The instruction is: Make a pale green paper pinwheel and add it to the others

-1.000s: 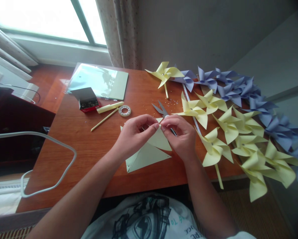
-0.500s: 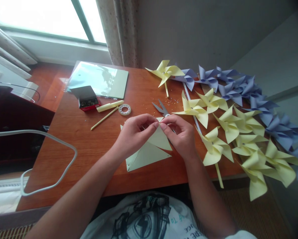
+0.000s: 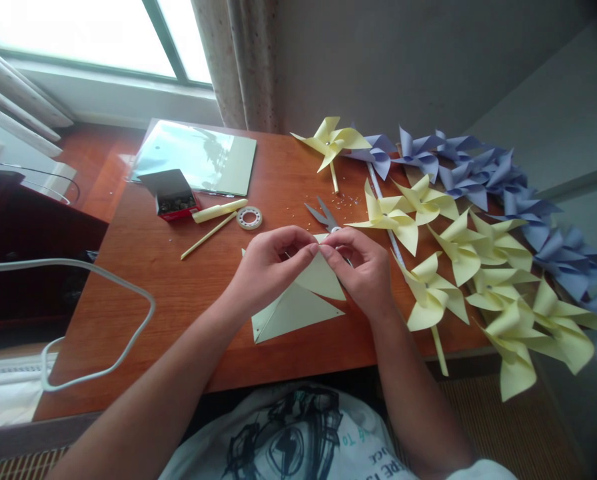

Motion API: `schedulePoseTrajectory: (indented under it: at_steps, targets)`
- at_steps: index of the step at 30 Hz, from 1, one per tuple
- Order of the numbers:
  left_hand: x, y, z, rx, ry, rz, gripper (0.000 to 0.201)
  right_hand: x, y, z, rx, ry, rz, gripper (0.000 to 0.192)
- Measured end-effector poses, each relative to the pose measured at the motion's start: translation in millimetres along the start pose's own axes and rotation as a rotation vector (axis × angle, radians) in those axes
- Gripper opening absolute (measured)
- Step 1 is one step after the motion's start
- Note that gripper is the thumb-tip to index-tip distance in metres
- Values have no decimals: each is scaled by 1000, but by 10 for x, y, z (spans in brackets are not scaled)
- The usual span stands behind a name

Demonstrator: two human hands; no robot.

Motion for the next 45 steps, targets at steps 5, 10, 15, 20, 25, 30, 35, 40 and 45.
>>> schedulePoseTrajectory:
  at_steps: [5, 10, 15, 20, 25, 30, 35, 40, 45]
  targets:
    - [3, 1, 0, 7, 1, -1, 21, -4, 6, -6, 13, 12, 49, 3]
    - [1, 0, 2, 16, -5, 14, 20, -25, -8, -5, 72, -22, 79, 8]
    - [3, 0, 4, 16, 0, 27, 21, -11, -24, 0, 99, 1, 86, 9]
    - [3, -2, 5, 16, -1, 36, 21, -5, -29, -5, 88, 12, 66, 9]
    - [6, -1, 4, 18, 1, 36, 21, -3, -27, -2, 67, 11, 55, 8]
    - [15, -3, 0, -1, 3, 13, 20, -1, -9, 2, 26, 10, 19, 6]
    - [15, -11, -5, -18, 0, -14, 21, -4, 9, -1, -2, -2, -44, 6]
    - [11, -13, -2, -8, -3, 10, 22, -2, 28, -4, -20, 3, -61, 6]
    - [16, -8, 7, 18, -5, 25, 21, -3, 47, -8, -30, 6, -57, 5]
Point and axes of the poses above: each hand's wrist, its own z-axis towards the middle knuckle, its own x-axis out of the palm, y = z × x, the point moved 4 cm from there along z, towards the middle knuckle, and after that the axes turned 1 degree about -z, right-handed, at the moved point
